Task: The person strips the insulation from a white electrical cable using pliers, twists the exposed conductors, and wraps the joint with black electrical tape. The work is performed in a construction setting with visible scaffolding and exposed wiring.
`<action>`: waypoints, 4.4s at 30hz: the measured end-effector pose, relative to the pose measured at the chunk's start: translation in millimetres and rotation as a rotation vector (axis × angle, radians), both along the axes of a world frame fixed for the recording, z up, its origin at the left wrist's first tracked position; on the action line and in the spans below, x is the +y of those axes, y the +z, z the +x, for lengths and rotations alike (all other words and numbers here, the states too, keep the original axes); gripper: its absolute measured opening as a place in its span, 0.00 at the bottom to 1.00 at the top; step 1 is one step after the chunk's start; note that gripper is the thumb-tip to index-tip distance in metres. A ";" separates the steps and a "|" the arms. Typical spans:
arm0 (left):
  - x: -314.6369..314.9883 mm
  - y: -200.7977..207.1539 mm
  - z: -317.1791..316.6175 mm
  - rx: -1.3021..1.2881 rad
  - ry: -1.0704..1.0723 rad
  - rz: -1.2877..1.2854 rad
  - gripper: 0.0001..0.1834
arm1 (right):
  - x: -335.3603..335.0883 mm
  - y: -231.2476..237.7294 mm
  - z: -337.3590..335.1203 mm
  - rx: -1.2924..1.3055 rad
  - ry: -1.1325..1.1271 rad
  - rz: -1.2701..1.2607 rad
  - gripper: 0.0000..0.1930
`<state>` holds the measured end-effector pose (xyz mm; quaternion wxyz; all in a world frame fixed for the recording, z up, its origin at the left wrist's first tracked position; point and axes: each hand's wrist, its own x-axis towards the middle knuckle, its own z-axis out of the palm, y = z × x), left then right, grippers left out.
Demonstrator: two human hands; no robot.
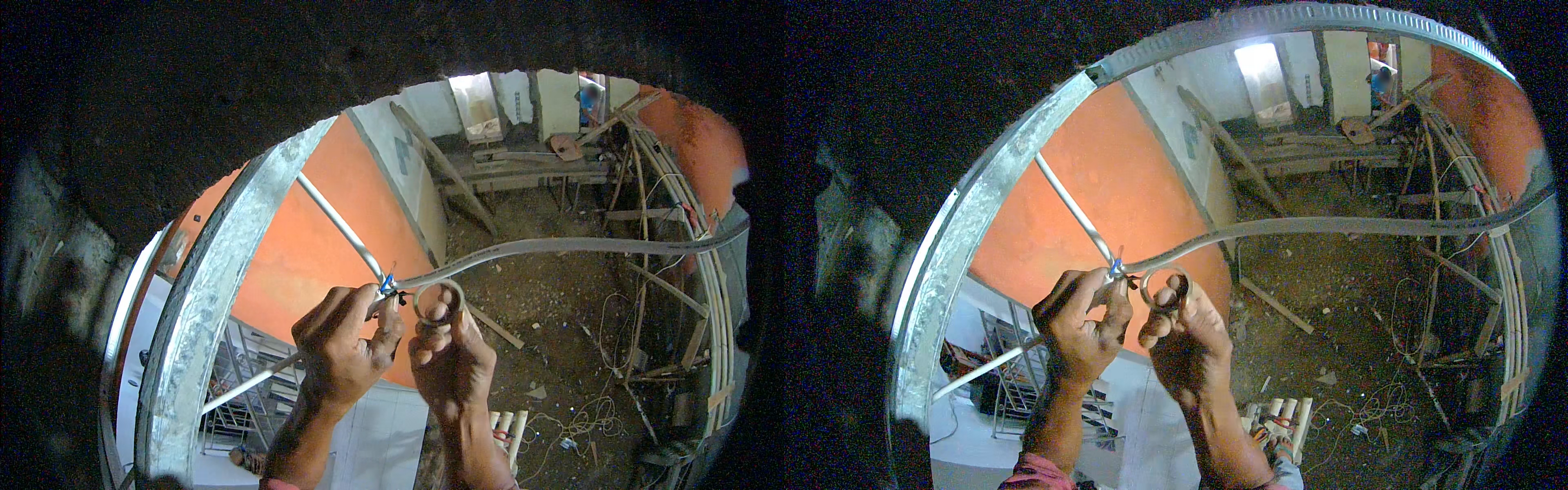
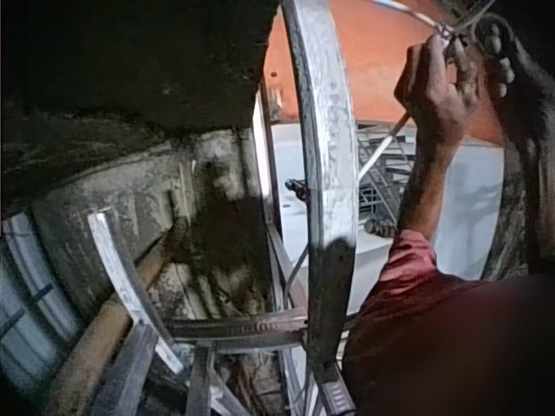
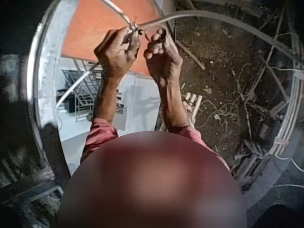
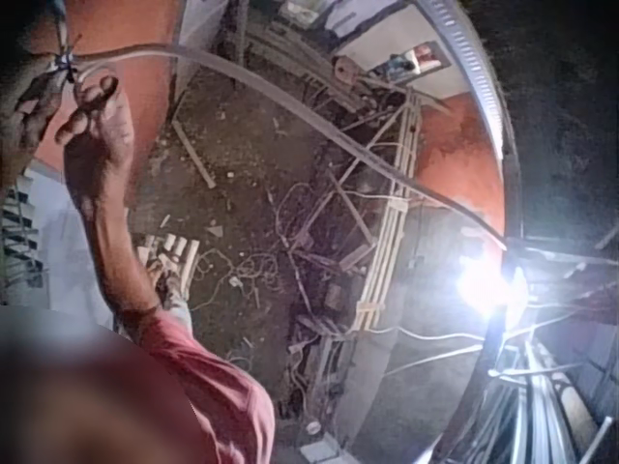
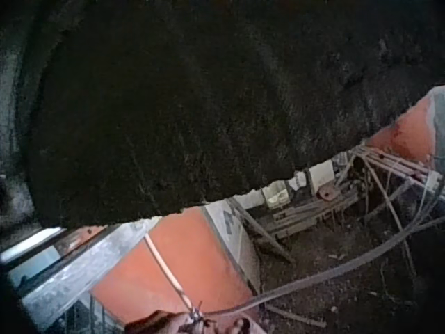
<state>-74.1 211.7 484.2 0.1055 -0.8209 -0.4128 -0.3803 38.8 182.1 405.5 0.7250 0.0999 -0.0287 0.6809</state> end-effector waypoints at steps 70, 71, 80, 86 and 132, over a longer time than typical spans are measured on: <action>-8.3 -5.1 -50.1 -1.038 -0.005 -0.558 0.25 | 14.9 26.8 -35.1 -1.009 0.012 -0.061 0.19; -8.7 -7.4 -50.0 -1.006 0.032 -0.541 0.25 | 4.4 25.4 -33.0 -1.042 0.056 -0.035 0.18; -1.9 -28.3 -62.4 -0.526 0.285 -0.316 0.19 | -1.0 43.4 -18.8 -0.860 0.338 0.042 0.11; -8.4 -33.9 -52.5 -0.361 0.199 -0.095 0.18 | -2.3 71.0 -14.7 -0.408 0.438 0.046 0.11; 13.8 -6.6 -44.6 -0.024 0.039 -0.071 0.11 | 7.6 61.2 43.3 -1.995 -1.140 0.352 0.16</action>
